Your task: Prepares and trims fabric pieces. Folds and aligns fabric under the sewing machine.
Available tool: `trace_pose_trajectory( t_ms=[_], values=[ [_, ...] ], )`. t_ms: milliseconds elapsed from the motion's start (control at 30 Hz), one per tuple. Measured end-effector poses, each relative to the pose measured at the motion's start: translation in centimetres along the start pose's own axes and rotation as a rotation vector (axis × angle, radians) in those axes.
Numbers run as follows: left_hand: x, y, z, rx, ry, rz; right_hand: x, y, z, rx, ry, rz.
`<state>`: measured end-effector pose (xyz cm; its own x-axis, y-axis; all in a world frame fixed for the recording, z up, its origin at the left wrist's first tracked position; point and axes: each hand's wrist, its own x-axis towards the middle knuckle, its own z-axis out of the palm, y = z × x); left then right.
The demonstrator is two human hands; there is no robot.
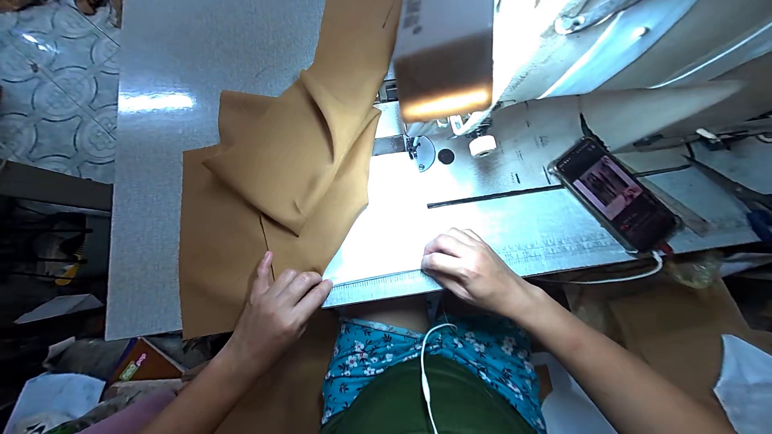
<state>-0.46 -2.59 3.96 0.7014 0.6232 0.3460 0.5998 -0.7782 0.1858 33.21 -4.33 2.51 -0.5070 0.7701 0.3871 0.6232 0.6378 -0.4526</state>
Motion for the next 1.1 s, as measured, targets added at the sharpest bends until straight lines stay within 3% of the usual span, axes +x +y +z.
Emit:
trace_pose_trajectory(
  t_ms=[467, 800, 1000, 1100],
  values=[
    [-0.7, -0.2, 0.5, 0.043, 0.029, 0.058, -0.5, -0.7, -0.1, -0.11, 0.041, 0.076],
    [-0.7, -0.7, 0.6, -0.143, 0.024, -0.016, -0.6, -0.6, 0.3, -0.119, 0.063, 0.086],
    [-0.8, -0.6, 0.5, 0.001, 0.017, 0.083, -2.0, -0.6, -0.2, -0.172, 0.082, 0.105],
    [-0.5, -0.2, 0.3, -0.012, -0.014, 0.051, -2.5, -0.9, 0.0, -0.151, 0.106, 0.143]
  ],
)
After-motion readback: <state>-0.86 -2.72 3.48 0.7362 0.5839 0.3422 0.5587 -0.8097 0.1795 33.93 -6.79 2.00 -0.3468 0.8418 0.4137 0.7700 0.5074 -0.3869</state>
